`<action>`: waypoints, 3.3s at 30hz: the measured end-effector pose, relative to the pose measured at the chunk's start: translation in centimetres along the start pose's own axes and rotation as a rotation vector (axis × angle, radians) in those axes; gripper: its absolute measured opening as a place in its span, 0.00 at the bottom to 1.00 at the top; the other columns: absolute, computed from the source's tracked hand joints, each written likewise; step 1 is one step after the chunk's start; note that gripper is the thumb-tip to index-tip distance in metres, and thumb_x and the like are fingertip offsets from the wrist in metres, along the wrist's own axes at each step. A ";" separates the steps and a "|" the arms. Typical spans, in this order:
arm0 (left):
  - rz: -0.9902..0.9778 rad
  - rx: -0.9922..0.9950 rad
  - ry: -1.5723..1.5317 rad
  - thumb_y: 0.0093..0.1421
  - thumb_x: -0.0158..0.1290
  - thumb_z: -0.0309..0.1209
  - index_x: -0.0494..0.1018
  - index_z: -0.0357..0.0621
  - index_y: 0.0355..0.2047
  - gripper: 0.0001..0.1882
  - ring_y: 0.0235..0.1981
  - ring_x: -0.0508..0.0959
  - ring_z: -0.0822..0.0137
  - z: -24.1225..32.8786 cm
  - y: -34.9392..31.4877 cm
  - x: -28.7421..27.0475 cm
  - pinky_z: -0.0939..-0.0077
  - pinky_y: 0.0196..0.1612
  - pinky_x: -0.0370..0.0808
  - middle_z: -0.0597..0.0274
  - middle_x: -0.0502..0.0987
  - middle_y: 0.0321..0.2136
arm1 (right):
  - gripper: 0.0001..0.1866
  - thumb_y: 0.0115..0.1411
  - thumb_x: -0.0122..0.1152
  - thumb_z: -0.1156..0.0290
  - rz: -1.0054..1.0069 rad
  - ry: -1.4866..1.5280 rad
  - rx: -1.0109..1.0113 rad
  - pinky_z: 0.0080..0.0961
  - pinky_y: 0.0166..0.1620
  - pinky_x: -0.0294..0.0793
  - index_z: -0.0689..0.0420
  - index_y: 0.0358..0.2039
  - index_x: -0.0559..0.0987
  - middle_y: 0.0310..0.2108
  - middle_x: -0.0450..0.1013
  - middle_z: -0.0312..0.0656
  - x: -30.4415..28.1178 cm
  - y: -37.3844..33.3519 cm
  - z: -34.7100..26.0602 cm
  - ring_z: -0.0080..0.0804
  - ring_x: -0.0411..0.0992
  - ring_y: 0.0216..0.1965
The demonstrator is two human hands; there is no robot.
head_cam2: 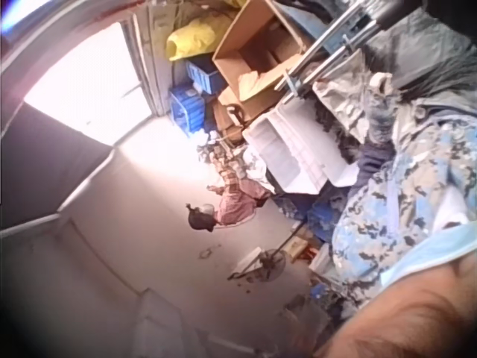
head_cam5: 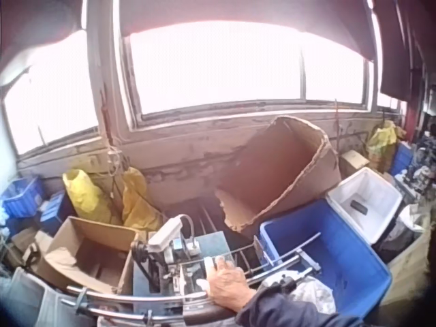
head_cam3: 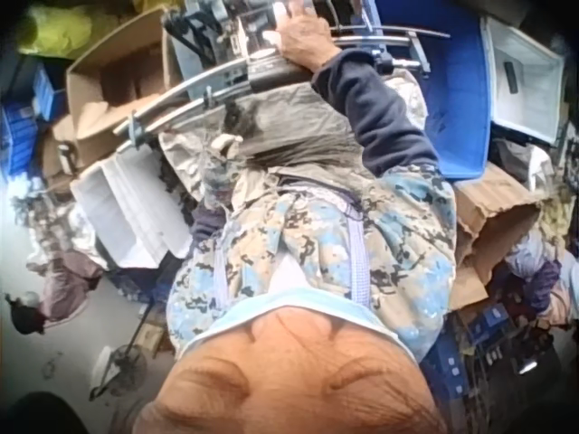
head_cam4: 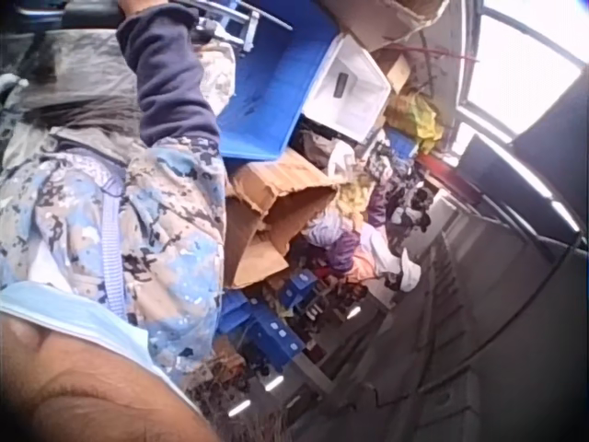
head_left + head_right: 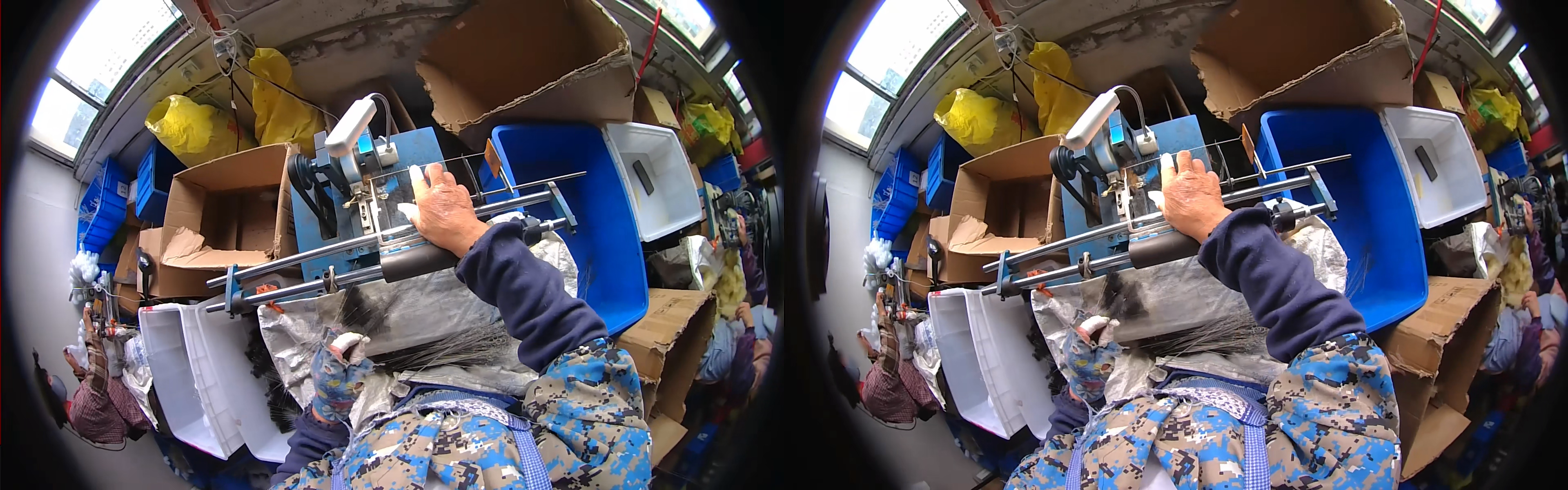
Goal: The person operates a manual machine to process bundles of black and white bristles, likely for broom or brush manufacturing. They feed the bristles into the machine, pull a lever to secure them, and then remove the processed bundles, placing them into a blue bin. The person also handles a bundle of white bristles and interacts briefly with a coworker.
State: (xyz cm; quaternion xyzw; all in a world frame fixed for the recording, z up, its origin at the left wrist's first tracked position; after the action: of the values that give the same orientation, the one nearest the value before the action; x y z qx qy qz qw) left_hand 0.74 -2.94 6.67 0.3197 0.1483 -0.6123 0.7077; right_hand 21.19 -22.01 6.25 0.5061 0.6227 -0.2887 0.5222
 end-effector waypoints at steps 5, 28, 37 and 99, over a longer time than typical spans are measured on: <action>0.060 -0.060 0.043 0.45 0.56 0.22 0.72 0.40 0.33 0.12 0.26 0.74 0.61 0.0 -0.6 -0.8 0.73 0.30 0.70 0.57 0.74 0.26 | 0.32 0.50 0.56 0.57 0.008 0.048 -0.039 0.34 0.34 0.72 0.69 0.47 0.63 0.38 0.63 0.51 1.6 1.0 -4.0 0.43 0.68 0.37; 0.119 -0.360 -0.311 0.57 0.48 0.24 0.67 0.36 0.36 0.07 0.23 0.72 0.76 -1.3 -1.6 -2.0 0.84 0.26 0.69 0.60 0.75 0.26 | 0.05 0.47 0.51 0.77 -0.043 -0.312 -0.274 0.31 0.39 0.59 0.54 0.23 0.75 0.21 0.72 0.37 -5.6 1.0 1.7 0.34 0.67 0.33; -0.099 -0.275 -0.381 0.52 0.49 0.17 0.67 0.37 0.37 0.11 0.26 0.74 0.73 0.8 -0.1 0.6 0.82 0.29 0.71 0.59 0.75 0.28 | 0.08 0.56 0.50 0.73 -0.362 1.422 -0.086 0.27 0.40 0.68 0.64 0.32 0.73 0.28 0.71 0.44 -3.1 -9.8 -7.8 0.36 0.70 0.33; -0.034 -0.466 -0.473 0.55 0.49 0.21 0.68 0.35 0.37 0.08 0.26 0.75 0.73 -2.0 -2.0 1.0 0.84 0.27 0.70 0.58 0.76 0.28 | 0.25 0.44 0.61 0.61 0.130 -0.161 -0.090 0.40 0.47 0.55 0.61 0.41 0.72 0.53 0.52 0.49 -0.6 1.4 1.3 0.44 0.55 0.49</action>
State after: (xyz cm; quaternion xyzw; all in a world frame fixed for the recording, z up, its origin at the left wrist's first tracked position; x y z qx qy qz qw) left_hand -0.60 -2.56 4.04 -0.0044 0.1213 -0.6308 0.7664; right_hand 22.89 -22.88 6.67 0.4966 0.5570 -0.2656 0.6104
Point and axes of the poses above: each hand's wrist, its own y-axis towards the middle knuckle, its own x-axis out of the palm, z = x × y, the point moved 3 cm from there along y, towards the middle knuckle
